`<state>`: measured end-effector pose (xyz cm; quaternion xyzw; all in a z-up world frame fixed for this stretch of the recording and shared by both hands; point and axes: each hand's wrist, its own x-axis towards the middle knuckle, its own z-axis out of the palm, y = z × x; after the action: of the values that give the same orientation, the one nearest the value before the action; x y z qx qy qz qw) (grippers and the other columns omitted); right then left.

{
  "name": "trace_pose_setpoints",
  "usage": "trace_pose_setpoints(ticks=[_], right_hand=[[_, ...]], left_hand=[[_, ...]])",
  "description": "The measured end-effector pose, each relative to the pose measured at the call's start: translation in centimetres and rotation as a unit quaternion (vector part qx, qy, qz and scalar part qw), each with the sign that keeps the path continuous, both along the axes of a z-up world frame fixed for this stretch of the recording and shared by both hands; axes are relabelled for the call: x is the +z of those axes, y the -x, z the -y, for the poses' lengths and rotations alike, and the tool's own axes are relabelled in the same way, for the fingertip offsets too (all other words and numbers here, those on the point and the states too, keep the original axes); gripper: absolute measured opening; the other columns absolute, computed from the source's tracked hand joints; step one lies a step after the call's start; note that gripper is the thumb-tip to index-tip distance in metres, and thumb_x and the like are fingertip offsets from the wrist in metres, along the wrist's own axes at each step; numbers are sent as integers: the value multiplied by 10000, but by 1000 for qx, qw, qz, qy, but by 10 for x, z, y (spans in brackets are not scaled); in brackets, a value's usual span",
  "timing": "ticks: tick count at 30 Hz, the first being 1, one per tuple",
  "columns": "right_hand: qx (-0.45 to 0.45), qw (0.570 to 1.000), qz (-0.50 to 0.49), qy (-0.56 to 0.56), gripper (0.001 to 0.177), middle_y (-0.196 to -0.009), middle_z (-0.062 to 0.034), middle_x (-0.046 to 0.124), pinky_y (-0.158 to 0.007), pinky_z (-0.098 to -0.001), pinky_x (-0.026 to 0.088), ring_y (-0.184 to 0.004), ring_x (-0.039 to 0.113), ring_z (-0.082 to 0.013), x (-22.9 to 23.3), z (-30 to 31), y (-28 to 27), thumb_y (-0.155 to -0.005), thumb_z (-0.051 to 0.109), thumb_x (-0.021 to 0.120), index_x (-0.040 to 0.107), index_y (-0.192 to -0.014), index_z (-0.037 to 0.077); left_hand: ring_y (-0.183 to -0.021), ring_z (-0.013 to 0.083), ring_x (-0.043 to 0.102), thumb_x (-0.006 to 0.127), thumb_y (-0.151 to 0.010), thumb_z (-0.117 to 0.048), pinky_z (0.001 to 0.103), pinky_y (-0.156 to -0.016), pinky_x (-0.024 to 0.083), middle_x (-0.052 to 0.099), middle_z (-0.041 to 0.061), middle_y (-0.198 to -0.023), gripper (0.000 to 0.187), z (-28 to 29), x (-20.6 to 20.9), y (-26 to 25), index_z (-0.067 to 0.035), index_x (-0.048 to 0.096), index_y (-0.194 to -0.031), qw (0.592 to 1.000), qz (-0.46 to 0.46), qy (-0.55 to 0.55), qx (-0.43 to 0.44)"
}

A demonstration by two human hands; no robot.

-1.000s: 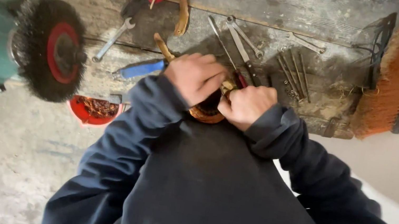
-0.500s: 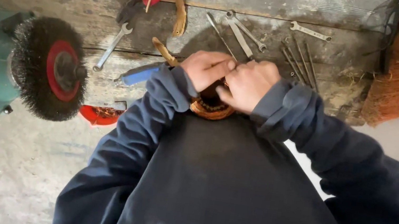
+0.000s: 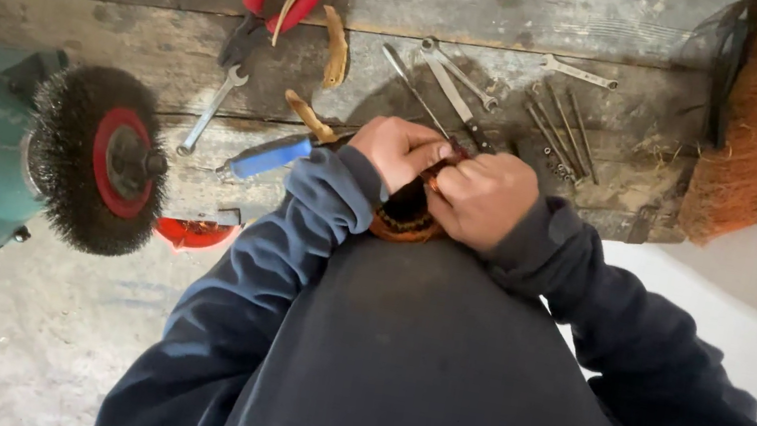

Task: The person winds copper wire around a circular metal core, using pliers to cut the wire and tuck the ends into the slots. They repeat this process multiple times, occasionally placing the core on the workbench or dropping wire pieces into a red bucket.

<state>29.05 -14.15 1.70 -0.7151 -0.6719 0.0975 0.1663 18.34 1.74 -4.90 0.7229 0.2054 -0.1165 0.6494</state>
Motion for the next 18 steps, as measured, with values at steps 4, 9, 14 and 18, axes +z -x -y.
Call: trace_pose_setpoints(ticks=[4, 9, 14, 18], right_hand=[[9, 1000, 9, 6, 243, -651, -55, 541, -558, -414, 420, -601, 562, -268, 24, 11, 4, -788, 242, 791, 595, -706, 123], [29, 998, 49, -25, 361, -627, -36, 449, -563, -390, 389, -592, 503, -245, 40, 37, 10, -791, 200, 817, 498, -634, 132], [-27, 997, 63, -35, 417, -595, -40, 431, -529, -391, 357, -548, 465, -242, 39, 65, 28, -798, 183, 855, 481, -622, 125], [-7, 988, 91, -124, 472, -582, -12, 440, -499, -348, 324, -521, 436, -195, 32, 80, 39, -805, 138, 921, 482, -631, 132]], left_hand=[[-809, 334, 738, 651, -947, -320, 398, -725, 554, 746, 172, -886, 279, 0, -9, 3, -98, 777, -1060, 1000, 13, -5, -3], [-880, 241, 787, 640, -981, -266, 344, -785, 584, 794, 111, -949, 237, 7, -22, 9, -95, 791, -1046, 996, 78, 23, 26], [-847, 196, 783, 647, -999, -259, 323, -777, 585, 801, 102, -936, 228, 9, -22, 16, -89, 789, -1056, 995, 82, 20, 47], [-847, 183, 780, 638, -1024, -266, 318, -782, 586, 799, 100, -936, 236, 8, -25, 20, -88, 788, -1058, 991, 116, -18, 68]])
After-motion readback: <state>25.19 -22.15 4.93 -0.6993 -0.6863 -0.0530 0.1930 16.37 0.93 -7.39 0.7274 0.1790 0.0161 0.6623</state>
